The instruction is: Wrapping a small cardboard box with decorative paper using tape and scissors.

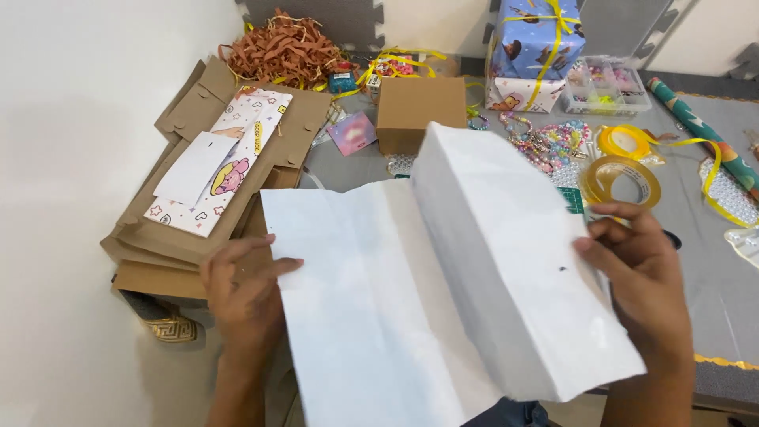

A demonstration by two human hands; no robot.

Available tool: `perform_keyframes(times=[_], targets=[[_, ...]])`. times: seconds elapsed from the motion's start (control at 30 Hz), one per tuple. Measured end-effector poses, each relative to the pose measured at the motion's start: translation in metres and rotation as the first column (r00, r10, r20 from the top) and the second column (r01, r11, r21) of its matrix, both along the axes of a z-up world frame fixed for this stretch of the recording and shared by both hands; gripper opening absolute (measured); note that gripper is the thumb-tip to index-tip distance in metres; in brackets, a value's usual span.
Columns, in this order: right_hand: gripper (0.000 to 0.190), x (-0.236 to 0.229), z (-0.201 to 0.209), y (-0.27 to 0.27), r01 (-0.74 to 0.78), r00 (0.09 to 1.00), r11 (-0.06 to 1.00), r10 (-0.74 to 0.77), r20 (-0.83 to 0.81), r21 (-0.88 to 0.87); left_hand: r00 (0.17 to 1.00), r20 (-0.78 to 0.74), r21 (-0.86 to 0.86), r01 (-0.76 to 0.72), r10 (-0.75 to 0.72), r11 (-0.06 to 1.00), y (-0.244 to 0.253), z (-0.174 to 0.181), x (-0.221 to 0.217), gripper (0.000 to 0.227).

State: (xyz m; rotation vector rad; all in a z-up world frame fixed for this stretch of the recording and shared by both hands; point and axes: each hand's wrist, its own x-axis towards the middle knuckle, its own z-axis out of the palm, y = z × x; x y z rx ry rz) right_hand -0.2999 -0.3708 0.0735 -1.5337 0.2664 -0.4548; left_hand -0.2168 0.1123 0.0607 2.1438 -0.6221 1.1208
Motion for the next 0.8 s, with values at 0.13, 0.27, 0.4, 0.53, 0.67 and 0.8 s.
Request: perform_keyframes(times=[0.13, 0.27, 0.4, 0.53, 0.67, 0.8], targets=[[0.047, -0.034, -0.008, -0.031, 0.182, 0.983, 0.977, -0.184, -0.005, -0.112, 0.997, -0.037, 0.05, -0.07, 0.072, 0.996, 0.02, 0.001, 0.029, 0.022], [0.046, -0.073, -0.029, -0.041, 0.272, 0.961, 0.951, -0.276, -0.004, -0.146, 0.993, -0.11, 0.124, -0.031, 0.045, 0.992, 0.036, -0.004, 0.076, 0.033], [0.035, -0.106, -0.062, -0.037, 0.396, 0.894, 0.894, -0.427, -0.134, -0.21, 0.992, -0.078, 0.167, -0.081, 0.095, 0.983, 0.046, 0.014, 0.096, 0.052], [0.035, -0.136, -0.114, -0.037, 0.475, 0.865, 0.842, -0.5, -0.043, -0.255, 0.989, -0.122, 0.02, -0.086, 0.088, 0.996, 0.02, 0.042, 0.042, 0.031], [0.035, -0.146, -0.106, -0.018, 0.525, 0.752, 0.694, -0.649, -0.113, -0.492, 0.935, -0.219, 0.14, 0.313, -0.279, 0.939, -0.036, 0.024, -0.033, 0.023], [0.039, -0.139, -0.057, -0.009, 0.182, 0.672, 0.588, -0.66, -0.337, -0.788, 0.534, -0.64, 0.22, 0.817, -0.553, 0.534, -0.089, -0.019, -0.087, 0.087]])
